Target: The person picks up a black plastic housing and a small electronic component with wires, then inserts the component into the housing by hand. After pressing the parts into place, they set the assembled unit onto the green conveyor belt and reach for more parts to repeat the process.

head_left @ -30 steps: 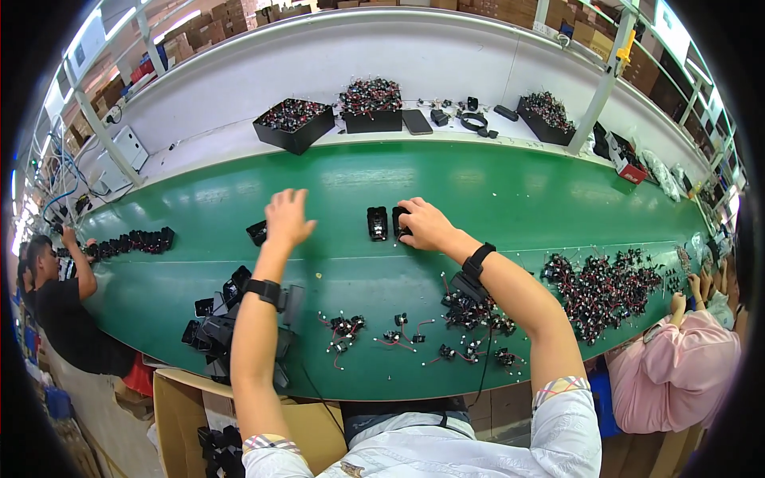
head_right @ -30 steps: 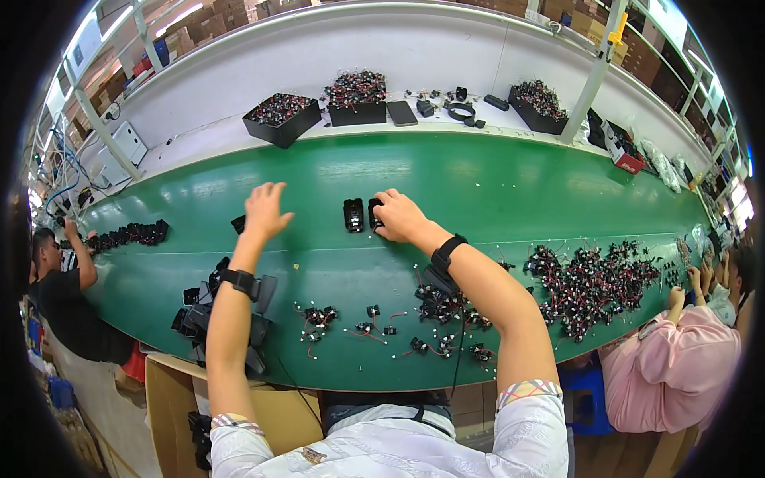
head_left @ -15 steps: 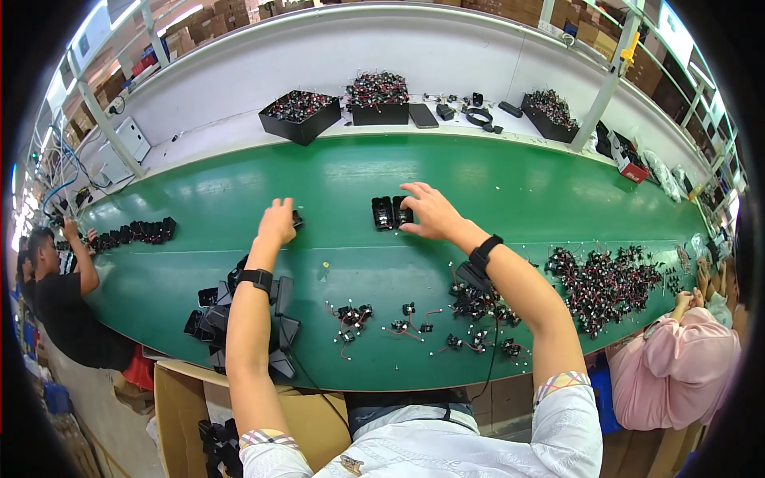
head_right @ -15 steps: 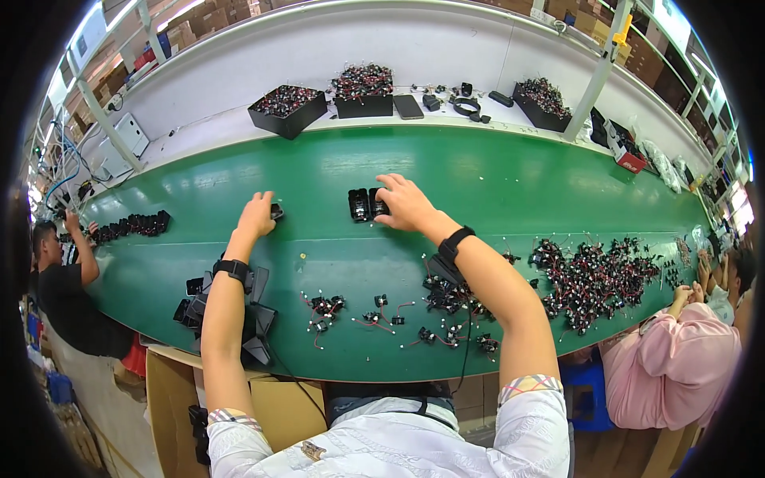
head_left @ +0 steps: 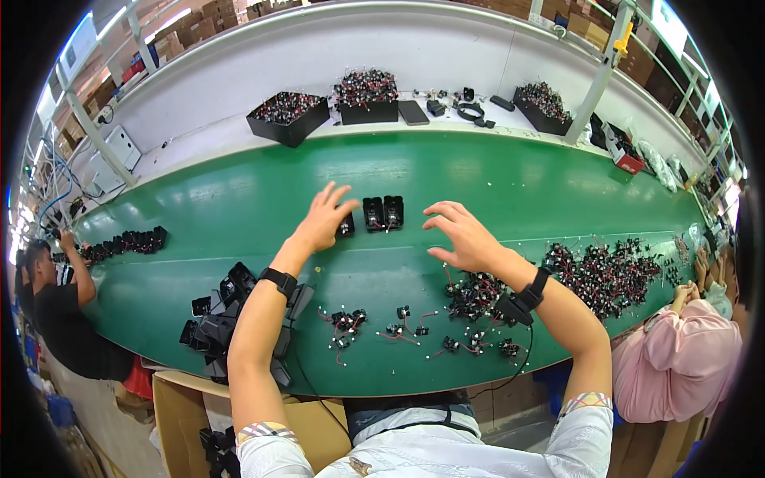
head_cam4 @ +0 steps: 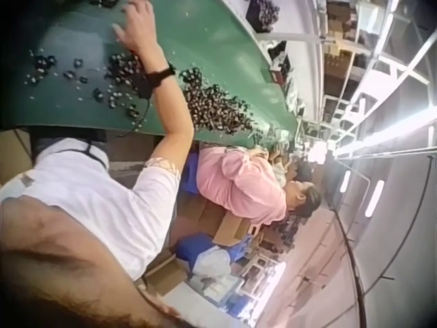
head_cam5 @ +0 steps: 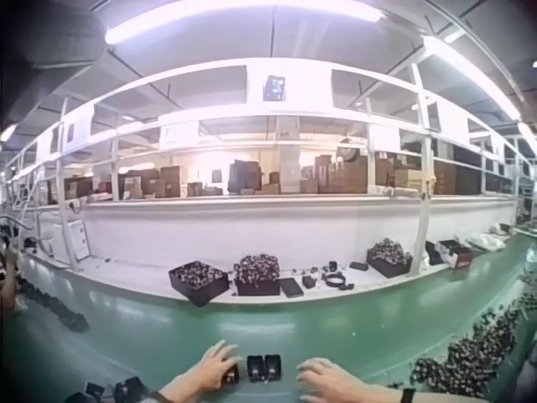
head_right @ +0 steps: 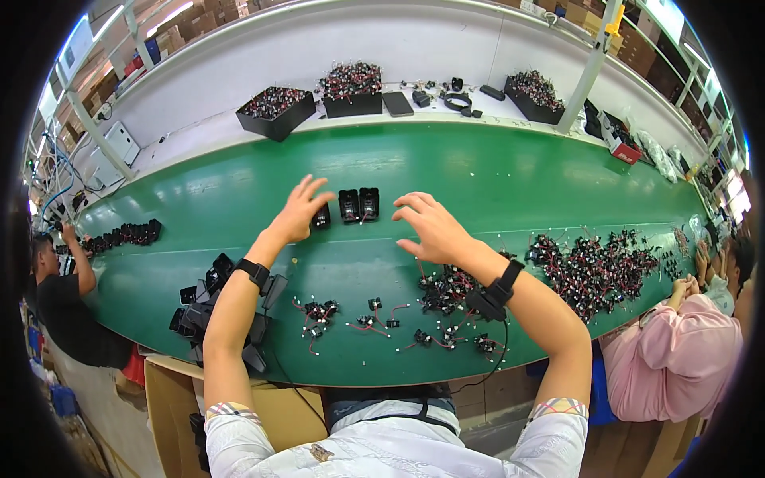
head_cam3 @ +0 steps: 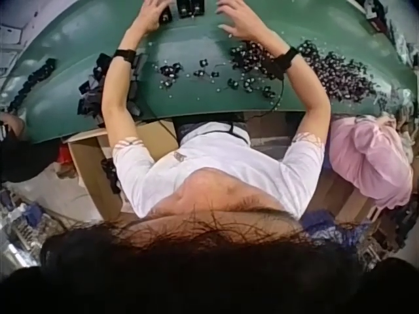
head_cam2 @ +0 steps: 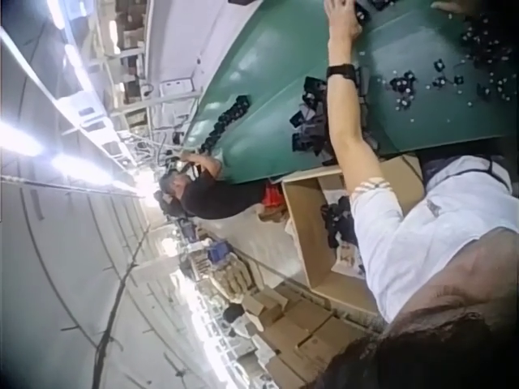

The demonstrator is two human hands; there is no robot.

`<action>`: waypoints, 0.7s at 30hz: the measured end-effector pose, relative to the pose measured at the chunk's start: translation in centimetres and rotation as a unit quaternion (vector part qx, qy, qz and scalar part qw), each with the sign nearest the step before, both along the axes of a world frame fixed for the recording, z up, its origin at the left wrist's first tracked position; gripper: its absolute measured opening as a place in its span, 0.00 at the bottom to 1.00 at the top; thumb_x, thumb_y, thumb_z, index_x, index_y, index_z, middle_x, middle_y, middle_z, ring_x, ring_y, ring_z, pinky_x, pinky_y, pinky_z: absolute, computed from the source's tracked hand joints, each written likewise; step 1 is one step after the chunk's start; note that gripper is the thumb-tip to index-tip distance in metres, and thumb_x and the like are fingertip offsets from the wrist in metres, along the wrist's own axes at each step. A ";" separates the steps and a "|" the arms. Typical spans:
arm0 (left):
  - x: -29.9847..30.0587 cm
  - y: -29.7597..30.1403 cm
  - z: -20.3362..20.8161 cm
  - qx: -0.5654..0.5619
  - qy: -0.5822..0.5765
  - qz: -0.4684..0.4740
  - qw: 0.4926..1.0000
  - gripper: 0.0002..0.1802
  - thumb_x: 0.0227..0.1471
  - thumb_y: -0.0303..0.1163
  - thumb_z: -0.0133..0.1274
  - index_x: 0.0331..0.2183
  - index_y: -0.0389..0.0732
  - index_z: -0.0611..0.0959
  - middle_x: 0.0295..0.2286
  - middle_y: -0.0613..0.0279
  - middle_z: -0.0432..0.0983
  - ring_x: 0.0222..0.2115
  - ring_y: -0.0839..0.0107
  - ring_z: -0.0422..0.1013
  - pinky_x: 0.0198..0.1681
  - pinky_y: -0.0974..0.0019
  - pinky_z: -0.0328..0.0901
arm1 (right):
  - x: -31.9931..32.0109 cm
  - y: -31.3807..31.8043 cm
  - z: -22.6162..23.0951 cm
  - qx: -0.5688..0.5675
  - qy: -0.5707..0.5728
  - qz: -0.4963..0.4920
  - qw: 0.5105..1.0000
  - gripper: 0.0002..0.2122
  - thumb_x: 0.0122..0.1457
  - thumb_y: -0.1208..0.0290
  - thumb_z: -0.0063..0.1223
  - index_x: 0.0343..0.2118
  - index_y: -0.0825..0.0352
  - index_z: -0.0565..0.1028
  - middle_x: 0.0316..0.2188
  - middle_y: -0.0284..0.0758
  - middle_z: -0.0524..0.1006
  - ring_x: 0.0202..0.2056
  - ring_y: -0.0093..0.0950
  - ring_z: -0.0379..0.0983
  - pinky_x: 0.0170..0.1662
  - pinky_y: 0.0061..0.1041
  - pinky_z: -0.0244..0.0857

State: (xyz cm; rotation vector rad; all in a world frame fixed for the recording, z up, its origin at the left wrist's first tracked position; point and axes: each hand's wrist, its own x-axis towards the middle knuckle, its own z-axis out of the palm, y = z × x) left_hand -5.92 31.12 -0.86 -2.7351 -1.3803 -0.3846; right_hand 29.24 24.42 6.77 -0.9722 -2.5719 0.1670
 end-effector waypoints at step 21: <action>-4.3 -7.2 5.6 -0.029 -0.106 0.063 0.992 0.33 0.45 0.30 0.66 0.54 0.41 0.74 0.46 0.51 0.75 0.48 0.54 0.73 0.51 0.56 0.69 | -5.5 -6.8 -5.4 -0.124 -0.093 0.145 0.977 0.10 0.51 0.77 0.58 0.38 0.63 0.77 0.41 0.39 0.75 0.38 0.41 0.77 0.42 0.39 0.74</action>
